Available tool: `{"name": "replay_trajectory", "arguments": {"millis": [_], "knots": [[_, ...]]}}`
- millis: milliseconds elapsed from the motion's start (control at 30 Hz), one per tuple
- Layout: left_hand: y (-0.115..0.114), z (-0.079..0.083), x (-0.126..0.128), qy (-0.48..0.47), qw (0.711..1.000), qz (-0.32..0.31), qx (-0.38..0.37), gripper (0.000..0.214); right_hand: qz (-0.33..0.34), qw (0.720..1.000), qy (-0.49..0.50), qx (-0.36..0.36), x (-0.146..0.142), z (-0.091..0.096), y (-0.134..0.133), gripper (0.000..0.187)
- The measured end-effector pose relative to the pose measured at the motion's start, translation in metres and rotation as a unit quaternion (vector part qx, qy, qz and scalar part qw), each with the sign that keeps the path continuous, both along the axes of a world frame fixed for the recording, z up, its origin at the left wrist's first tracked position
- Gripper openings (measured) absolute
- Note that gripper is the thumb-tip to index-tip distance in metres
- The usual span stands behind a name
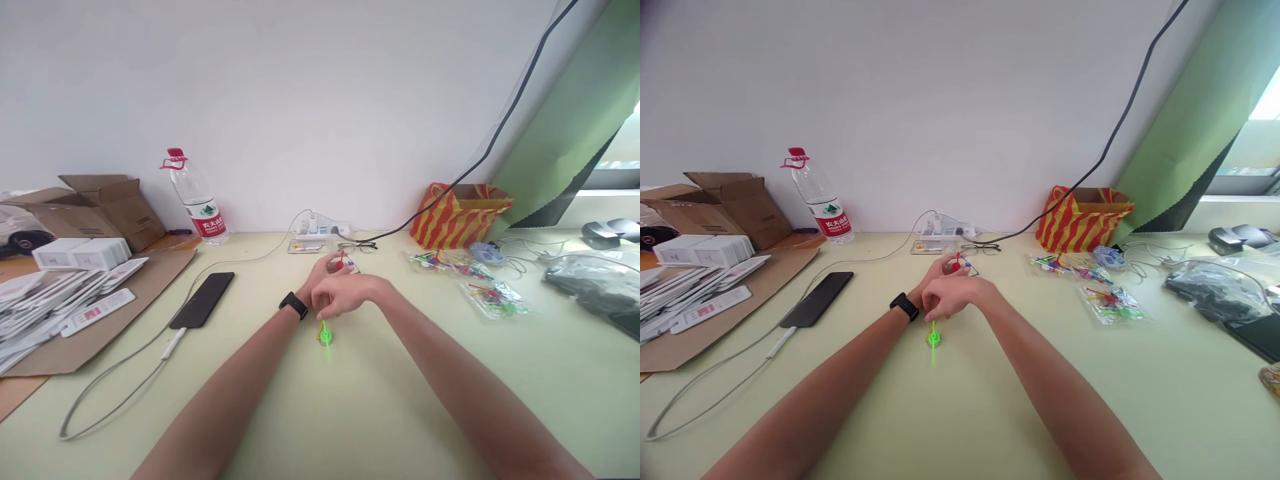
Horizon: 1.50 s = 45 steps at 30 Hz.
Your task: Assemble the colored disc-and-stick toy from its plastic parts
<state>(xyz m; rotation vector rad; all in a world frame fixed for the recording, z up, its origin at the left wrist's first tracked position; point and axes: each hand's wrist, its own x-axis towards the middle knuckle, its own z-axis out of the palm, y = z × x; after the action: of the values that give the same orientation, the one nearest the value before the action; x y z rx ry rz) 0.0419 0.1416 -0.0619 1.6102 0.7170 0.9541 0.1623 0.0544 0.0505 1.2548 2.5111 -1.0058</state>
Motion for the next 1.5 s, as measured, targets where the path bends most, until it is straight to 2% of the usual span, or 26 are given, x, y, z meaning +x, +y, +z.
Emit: {"name": "replay_trajectory", "arguments": {"millis": [133, 233, 333, 500, 600, 667, 733, 833, 900, 933, 1000, 1067, 1200, 1367, 1500], "knots": [[0.000, 0.002, 0.002, -0.005, 1.000, 0.023, 0.001, 0.060, 0.011, 1.000, -0.003, -0.015, -0.003, -0.013, 0.007, 0.029], [0.002, 0.004, 0.001, -0.009, 1.000, 0.026, -0.001, 0.058, 0.035, 0.999, 0.038, -0.017, -0.003, -0.019, 0.011, 0.022], [0.002, 0.004, 0.000, -0.012, 1.000, 0.015, -0.013, 0.061, 0.054, 0.993, 0.091, -0.050, -0.003, -0.020, 0.012, 0.019], [-0.003, 0.009, -0.003, -0.020, 1.000, -0.020, -0.010, 0.071, 0.063, 0.983, 0.145, -0.088, 0.002, -0.012, 0.011, 0.031], [-0.007, 0.014, -0.006, -0.012, 1.000, -0.022, 0.009, 0.053, 0.052, 0.978, 0.192, -0.065, 0.015, 0.005, 0.008, 0.028], [-0.010, 0.016, -0.007, -0.002, 1.000, -0.020, 0.018, 0.035, 0.033, 0.962, 0.269, -0.013, 0.028, 0.021, 0.004, 0.022], [-0.012, 0.017, -0.006, 0.010, 1.000, -0.017, 0.019, 0.031, -0.020, 0.932, 0.357, 0.065, 0.044, 0.036, 0.001, 0.020], [-0.015, 0.016, -0.004, 0.031, 0.999, -0.017, -0.002, 0.050, -0.128, 0.845, 0.455, 0.251, 0.065, 0.053, -0.002, 0.017], [-0.016, 0.015, -0.003, 0.040, 0.999, -0.023, -0.010, 0.059, -0.182, 0.787, 0.465, 0.363, 0.075, 0.057, -0.001, 0.012], [-0.016, 0.015, -0.003, 0.042, 0.999, -0.025, -0.008, 0.061, -0.200, 0.767, 0.457, 0.404, 0.078, 0.057, 0.000, 0.011], [-0.016, 0.015, -0.002, 0.041, 0.999, -0.026, -0.004, 0.062, -0.217, 0.749, 0.429, 0.456, 0.081, 0.055, 0.004, 0.010], [-0.016, 0.014, -0.002, 0.037, 0.999, -0.026, -0.002, 0.063, -0.216, 0.754, 0.392, 0.482, 0.081, 0.051, 0.008, 0.012], [-0.017, 0.015, -0.003, 0.031, 0.999, -0.027, -0.004, 0.064, -0.199, 0.800, 0.285, 0.489, 0.074, 0.042, 0.012, 0.019], [-0.020, 0.018, -0.002, 0.025, 0.999, -0.033, -0.005, 0.066, -0.187, 0.851, 0.160, 0.464, 0.060, 0.031, 0.015, 0.025], [-0.023, 0.021, -0.003, 0.021, 0.999, -0.037, 0.018, 0.062, -0.182, 0.863, 0.107, 0.459, 0.054, 0.024, 0.017, 0.028]]}}
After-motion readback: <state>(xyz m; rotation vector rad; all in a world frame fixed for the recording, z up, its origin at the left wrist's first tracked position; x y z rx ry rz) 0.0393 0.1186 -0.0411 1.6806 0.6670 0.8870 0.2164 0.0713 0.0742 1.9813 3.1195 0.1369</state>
